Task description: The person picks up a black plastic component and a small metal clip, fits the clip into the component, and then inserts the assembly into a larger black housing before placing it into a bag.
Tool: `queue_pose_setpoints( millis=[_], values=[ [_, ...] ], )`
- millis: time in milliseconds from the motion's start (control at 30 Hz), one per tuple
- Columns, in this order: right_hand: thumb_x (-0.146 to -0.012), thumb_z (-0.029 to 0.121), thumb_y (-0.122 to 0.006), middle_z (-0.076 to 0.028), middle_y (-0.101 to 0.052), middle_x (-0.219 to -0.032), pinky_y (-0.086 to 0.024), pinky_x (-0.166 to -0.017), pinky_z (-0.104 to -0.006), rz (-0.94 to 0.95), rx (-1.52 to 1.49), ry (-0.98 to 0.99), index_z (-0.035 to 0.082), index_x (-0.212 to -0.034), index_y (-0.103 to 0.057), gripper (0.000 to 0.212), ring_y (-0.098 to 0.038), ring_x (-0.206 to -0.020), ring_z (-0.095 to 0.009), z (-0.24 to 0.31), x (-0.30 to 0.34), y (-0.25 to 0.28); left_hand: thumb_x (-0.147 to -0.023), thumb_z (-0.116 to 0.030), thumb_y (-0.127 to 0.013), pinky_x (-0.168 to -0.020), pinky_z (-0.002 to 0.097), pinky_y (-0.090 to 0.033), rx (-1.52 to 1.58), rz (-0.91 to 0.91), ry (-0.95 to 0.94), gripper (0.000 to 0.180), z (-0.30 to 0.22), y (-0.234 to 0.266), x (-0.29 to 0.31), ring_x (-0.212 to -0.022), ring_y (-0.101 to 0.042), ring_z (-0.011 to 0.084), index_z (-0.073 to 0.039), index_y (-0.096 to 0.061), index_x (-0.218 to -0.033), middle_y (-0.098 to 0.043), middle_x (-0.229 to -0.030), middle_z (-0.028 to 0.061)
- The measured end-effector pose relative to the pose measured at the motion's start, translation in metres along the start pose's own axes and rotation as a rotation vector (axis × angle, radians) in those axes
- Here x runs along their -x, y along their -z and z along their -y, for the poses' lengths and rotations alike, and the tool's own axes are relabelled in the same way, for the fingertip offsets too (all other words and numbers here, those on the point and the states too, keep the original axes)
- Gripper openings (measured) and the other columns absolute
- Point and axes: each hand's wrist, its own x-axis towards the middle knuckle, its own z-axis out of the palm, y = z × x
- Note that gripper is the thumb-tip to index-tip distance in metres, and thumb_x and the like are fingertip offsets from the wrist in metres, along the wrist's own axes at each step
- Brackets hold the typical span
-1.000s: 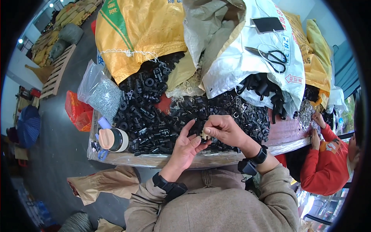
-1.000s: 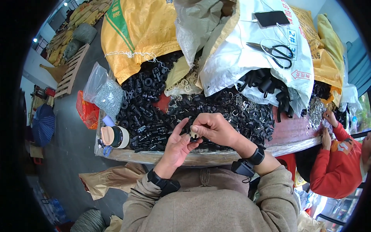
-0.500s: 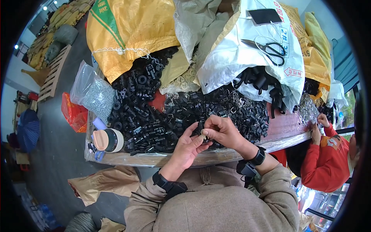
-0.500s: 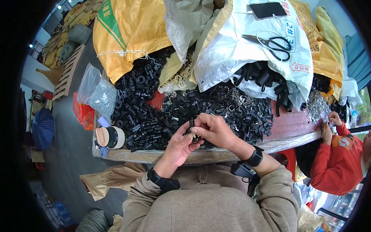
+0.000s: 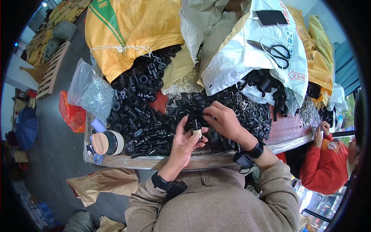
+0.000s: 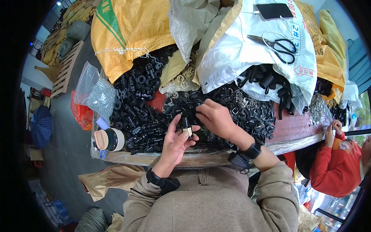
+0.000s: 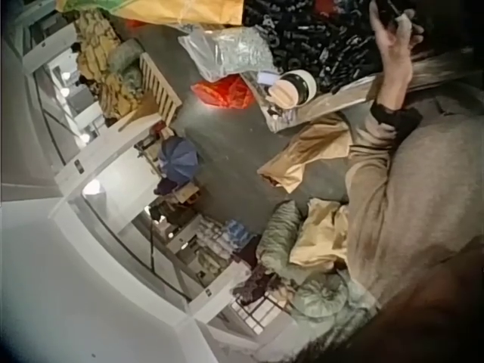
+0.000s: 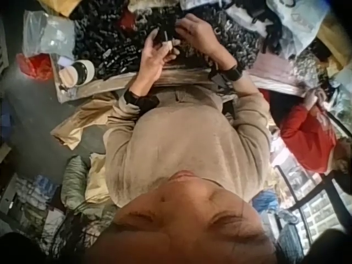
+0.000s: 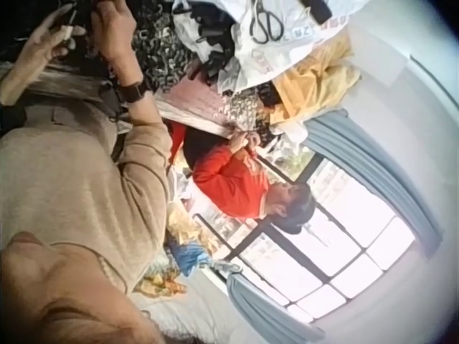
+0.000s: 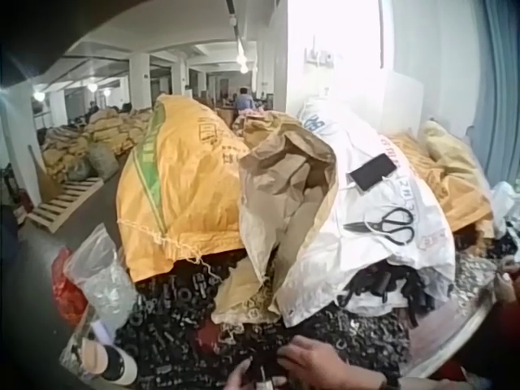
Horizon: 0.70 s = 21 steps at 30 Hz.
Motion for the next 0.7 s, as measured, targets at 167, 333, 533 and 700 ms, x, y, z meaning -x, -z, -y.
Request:
queue_pose_setpoints(
  millis=[167,333,533,700],
  values=[
    [-0.067,0.009,-0.053,-0.008,-0.048,-0.072,-0.042,-0.059,-0.0338,0.186,0.430,0.192,0.006,-0.074,-0.051,0.007,-0.053,-0.068,-0.023,-0.014,-0.016,-0.020,-0.080,-0.011,-0.055,-0.068,0.0257,-0.047,0.033,-0.002,-0.010,0.066,-0.004,0.009,0.001,-0.079,-0.058,0.0204,-0.014,-0.012,-0.130,-0.053,-0.099,0.0159],
    [-0.070,0.011,-0.054,-0.008,-0.046,-0.071,-0.040,-0.061,-0.0348,0.181,0.440,0.158,0.008,-0.075,-0.050,0.008,-0.050,-0.069,-0.024,-0.017,-0.019,-0.023,-0.078,-0.007,-0.057,-0.067,0.0258,-0.049,0.079,-0.047,0.005,0.064,-0.006,0.015,0.002,-0.079,-0.059,0.0216,-0.013,-0.018,-0.129,-0.054,-0.098,0.0164],
    [-0.076,0.011,-0.054,-0.006,-0.049,-0.064,-0.038,-0.051,-0.0287,0.048,0.035,-0.053,0.005,-0.078,-0.051,0.007,-0.048,-0.056,-0.021,-0.012,-0.006,-0.005,-0.079,-0.006,-0.055,-0.063,0.0255,-0.051,0.094,-0.066,0.064,0.055,-0.005,0.010,0.004,-0.079,-0.059,0.0240,-0.011,-0.027,-0.125,-0.054,-0.098,0.0182],
    [-0.082,0.016,-0.054,0.002,-0.048,-0.060,-0.034,-0.045,-0.0224,0.183,-0.853,-0.462,0.003,-0.083,-0.053,0.013,-0.044,-0.049,-0.009,0.002,0.014,0.022,-0.079,-0.007,-0.056,-0.061,0.0238,-0.050,0.077,-0.041,0.076,0.054,-0.001,0.000,0.003,-0.078,-0.060,0.0236,-0.010,-0.028,-0.125,-0.055,-0.097,0.0183]
  ],
)
